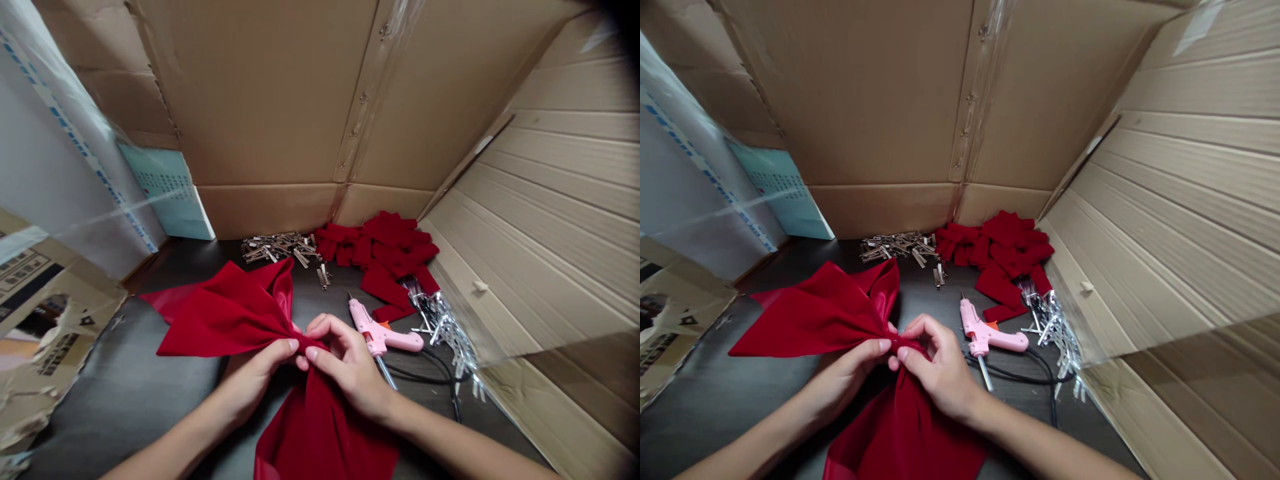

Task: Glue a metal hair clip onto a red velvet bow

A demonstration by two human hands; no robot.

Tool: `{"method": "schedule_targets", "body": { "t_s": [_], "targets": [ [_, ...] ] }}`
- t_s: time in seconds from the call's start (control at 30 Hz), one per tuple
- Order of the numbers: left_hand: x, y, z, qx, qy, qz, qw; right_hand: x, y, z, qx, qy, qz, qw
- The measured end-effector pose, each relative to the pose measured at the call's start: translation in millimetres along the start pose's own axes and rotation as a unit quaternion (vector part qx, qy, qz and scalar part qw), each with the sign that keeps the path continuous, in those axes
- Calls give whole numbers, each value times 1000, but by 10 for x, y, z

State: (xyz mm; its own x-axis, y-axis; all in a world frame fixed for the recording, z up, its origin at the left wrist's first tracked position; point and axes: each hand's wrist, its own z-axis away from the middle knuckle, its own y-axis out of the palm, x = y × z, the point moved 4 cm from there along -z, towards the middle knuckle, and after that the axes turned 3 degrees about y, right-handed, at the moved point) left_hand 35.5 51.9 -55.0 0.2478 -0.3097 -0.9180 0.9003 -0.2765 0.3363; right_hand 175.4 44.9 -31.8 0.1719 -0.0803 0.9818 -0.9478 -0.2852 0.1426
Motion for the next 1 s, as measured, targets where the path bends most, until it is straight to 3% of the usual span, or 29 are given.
{"method": "schedule_targets", "body": {
  "t_s": [0.17,0.4,0.73,1.0],
  "targets": [
    [-21,9,-1,-4,-5,2,1000,1,-9,-7,-6,4,24,1000],
    [-28,36,-13,38,-25,38,998,-51,16,-12,13,22,-22,999],
    [7,-4,-11,4,-35,33,999,-72,-20,-11,-1,34,37,999],
    [45,-29,-35,18,-44,38,998,-107,-36,-16,-20,40,68,997]
  ]
}}
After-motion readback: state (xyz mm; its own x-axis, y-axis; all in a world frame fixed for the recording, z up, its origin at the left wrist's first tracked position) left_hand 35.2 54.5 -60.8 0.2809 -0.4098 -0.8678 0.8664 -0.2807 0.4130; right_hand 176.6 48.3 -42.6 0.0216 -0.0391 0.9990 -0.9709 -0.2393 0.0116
